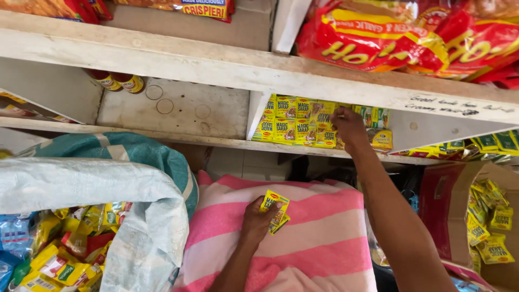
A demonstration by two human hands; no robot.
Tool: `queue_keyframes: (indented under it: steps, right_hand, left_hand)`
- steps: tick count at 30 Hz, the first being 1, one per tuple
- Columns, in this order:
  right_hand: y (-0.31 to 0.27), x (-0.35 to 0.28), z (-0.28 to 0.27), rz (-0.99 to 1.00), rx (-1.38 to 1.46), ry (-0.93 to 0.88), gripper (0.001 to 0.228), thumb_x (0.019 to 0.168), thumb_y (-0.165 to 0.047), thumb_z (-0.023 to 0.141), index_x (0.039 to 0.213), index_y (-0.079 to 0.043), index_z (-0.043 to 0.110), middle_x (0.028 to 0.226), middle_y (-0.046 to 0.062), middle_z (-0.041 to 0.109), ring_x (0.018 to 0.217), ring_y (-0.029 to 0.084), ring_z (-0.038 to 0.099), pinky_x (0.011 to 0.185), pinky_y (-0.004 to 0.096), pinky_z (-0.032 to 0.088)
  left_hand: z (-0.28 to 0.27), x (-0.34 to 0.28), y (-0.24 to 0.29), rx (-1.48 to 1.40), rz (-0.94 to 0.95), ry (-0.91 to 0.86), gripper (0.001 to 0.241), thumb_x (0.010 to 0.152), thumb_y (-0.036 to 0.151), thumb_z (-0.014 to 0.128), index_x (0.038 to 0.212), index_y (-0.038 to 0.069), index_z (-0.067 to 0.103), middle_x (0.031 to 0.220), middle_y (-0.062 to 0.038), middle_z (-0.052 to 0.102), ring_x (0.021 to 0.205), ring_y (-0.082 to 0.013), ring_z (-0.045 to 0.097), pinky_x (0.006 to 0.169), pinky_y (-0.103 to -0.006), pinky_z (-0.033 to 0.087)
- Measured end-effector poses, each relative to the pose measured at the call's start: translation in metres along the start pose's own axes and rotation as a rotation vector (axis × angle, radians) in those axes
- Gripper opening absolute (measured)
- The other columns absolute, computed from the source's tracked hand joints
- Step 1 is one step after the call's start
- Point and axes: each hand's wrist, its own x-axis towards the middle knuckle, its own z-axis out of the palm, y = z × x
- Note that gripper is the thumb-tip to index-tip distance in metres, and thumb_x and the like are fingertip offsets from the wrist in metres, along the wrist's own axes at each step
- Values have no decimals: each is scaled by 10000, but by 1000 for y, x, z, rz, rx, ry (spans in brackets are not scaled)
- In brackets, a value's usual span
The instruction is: The person picks up packets of seasoning and places them onto a shelf in a store, arranging them into rows by hand.
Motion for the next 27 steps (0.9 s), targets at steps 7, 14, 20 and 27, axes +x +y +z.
queue_keyframes:
  steps: [7, 14, 20, 27]
  right_hand:
    - [-12, 49, 29, 64, 24, -9, 63, 920, -122, 672, 909, -124, 610, 726, 3, 575, 603, 97, 550, 429, 255, 401]
    - [18, 77, 39, -676, -937, 194, 208, 962, -219, 645, 1084, -58, 695, 992, 176, 722, 940, 393, 677, 818, 517, 534]
    - [8, 64, 51, -469, -1016, 318, 376, 979, -357, 595, 1171, -64, 734, 1131, 246, 712, 1041, 478, 649, 880, 580, 489]
    - [32, 86, 40, -529, -1114, 335, 317, 993, -310, 577, 1115, -68, 741, 1061, 220, 731, 973, 450, 678, 845, 570, 523]
  left_hand:
    - [-9, 14, -27, -87, 27, -11, 189, 919, 206, 790, 976, 47, 704, 803, 14, 698, 672, -57, 605, 593, -258, 516]
    - [-4, 8, -12, -63, -11, 3, 201, 910, 217, 793, 973, 46, 708, 803, 14, 700, 677, -52, 606, 603, -254, 523]
    - [-6, 12, -23, -109, -36, 4, 200, 905, 198, 793, 985, 37, 706, 820, 5, 711, 693, -58, 620, 612, -260, 532]
    - [-8, 17, -29, -142, -38, 9, 165, 913, 171, 780, 974, 42, 700, 816, 4, 704, 685, -62, 624, 606, -262, 542]
